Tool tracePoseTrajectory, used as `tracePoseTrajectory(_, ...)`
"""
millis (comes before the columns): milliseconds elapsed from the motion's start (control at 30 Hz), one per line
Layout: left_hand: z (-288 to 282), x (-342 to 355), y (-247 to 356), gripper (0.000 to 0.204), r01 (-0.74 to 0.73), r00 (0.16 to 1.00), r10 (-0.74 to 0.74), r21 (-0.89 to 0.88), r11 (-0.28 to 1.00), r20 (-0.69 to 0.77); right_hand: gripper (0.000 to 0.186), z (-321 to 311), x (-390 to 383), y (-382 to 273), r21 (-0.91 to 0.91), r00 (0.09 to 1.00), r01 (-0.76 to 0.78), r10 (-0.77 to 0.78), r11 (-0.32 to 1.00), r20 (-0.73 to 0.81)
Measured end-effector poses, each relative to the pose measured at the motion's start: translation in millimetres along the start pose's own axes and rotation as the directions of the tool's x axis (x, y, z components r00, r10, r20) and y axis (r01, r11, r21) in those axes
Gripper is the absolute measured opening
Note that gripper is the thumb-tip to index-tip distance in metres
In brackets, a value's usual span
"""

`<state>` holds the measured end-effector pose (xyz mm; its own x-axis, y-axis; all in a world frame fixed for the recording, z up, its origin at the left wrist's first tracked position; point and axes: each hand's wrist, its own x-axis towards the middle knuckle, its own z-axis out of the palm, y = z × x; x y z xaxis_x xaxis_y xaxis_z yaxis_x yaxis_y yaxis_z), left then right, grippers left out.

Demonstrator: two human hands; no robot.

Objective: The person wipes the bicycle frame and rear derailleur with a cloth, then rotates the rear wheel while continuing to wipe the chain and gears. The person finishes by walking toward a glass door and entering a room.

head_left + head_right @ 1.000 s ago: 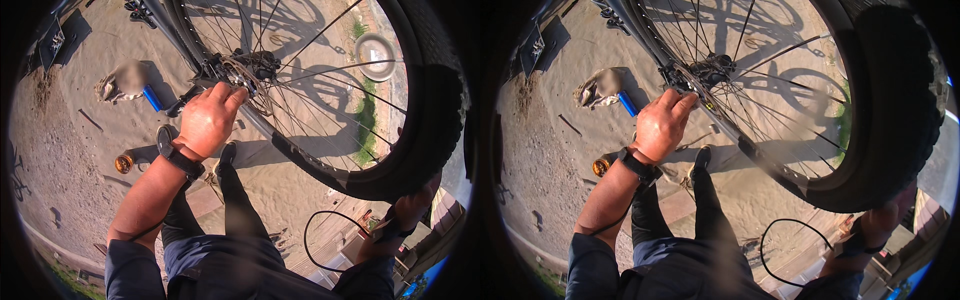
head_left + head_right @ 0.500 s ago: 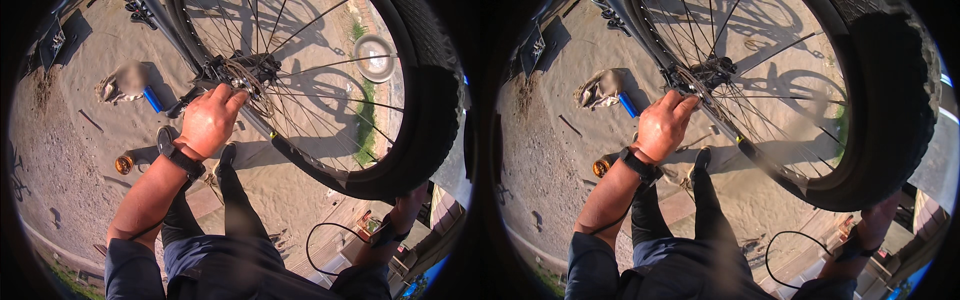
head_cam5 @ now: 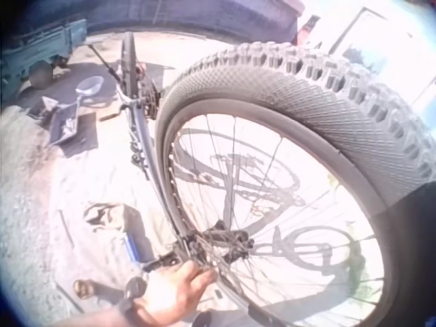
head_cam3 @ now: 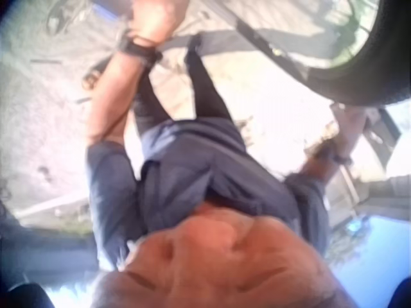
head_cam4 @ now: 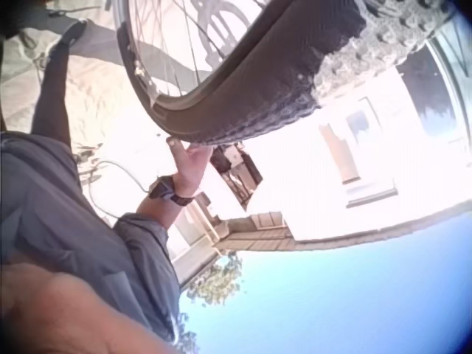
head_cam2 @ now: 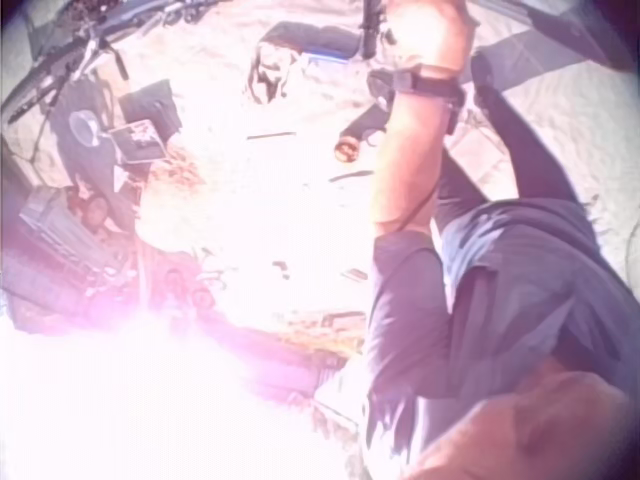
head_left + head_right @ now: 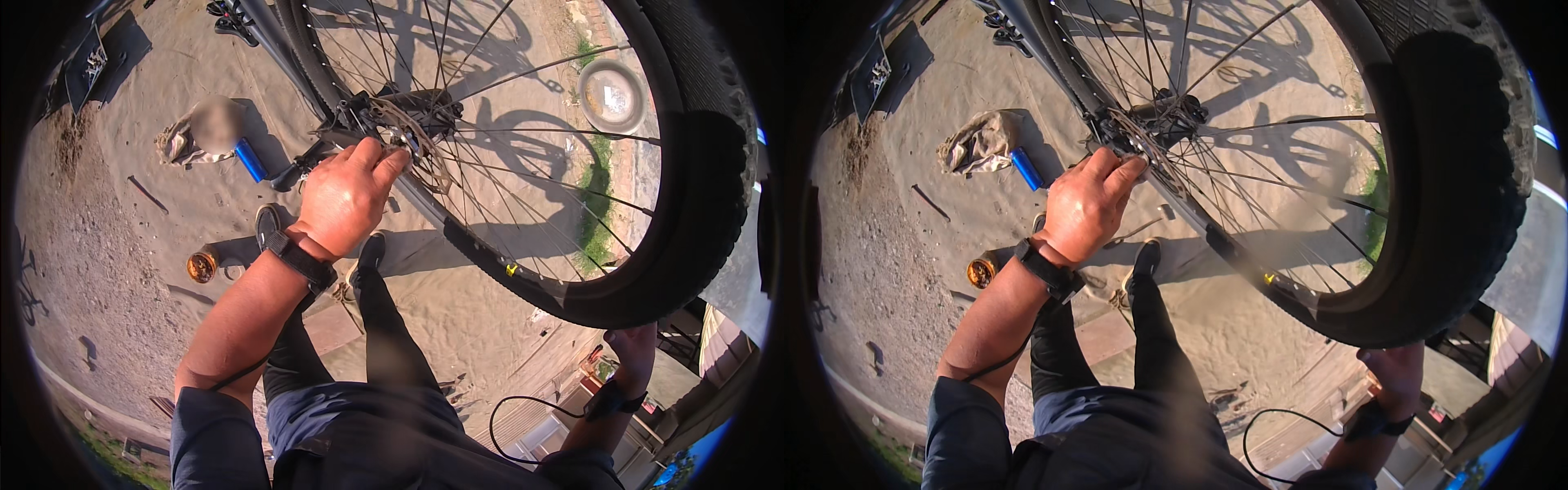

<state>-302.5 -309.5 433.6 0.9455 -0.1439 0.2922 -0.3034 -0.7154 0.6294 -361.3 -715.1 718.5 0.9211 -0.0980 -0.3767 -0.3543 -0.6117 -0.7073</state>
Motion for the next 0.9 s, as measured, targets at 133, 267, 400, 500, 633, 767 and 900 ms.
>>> tracePoseTrajectory(133,0,1,1,0.036,0.008,1.0,-0.008,0.008,1.0,0.013,0.092,-10,16,1,-0.064,0.967,0.225,-0.231,0.972,-0.111)
tracePoseTrajectory(267,-1,1,1,0.035,0.002,1.0,-0.002,0.021,1.0,0.012,0.083,-4,40,-27,-0.238,0.873,0.322,-0.385,0.916,-0.299)
tracePoseTrajectory(400,1,1,-3,0.031,-0.034,0.999,0.034,0.004,0.999,-0.017,0.061,8,41,-48,-0.29,0.866,0.463,-0.497,0.837,-0.051)
tracePoseTrajectory(500,1,1,-3,0.033,-0.056,0.998,0.056,0.024,0.998,-0.003,0.066,18,47,-32,-0.024,0.897,0.441,-0.441,0.897,0.005)
tracePoseTrajectory(633,1,1,-2,0.036,-0.061,0.998,0.062,0.013,0.998,-0.031,0.078,-9,29,2,-0.059,0.91,0.415,-0.415,0.908,0.011)
tracePoseTrajectory(767,-1,-11,2,0.038,-0.082,0.997,0.082,-0.016,0.997,-0.002,0.09,-3,19,20,0.004,0.923,0.38,-0.379,0.925,-0.058)
tracePoseTrajectory(900,5,-54,21,0.033,-0.014,0.999,0.02,-0.139,0.99,0.041,0.095,7,15,11,0.032,0.935,0.354,-0.354,0.935,0.017)
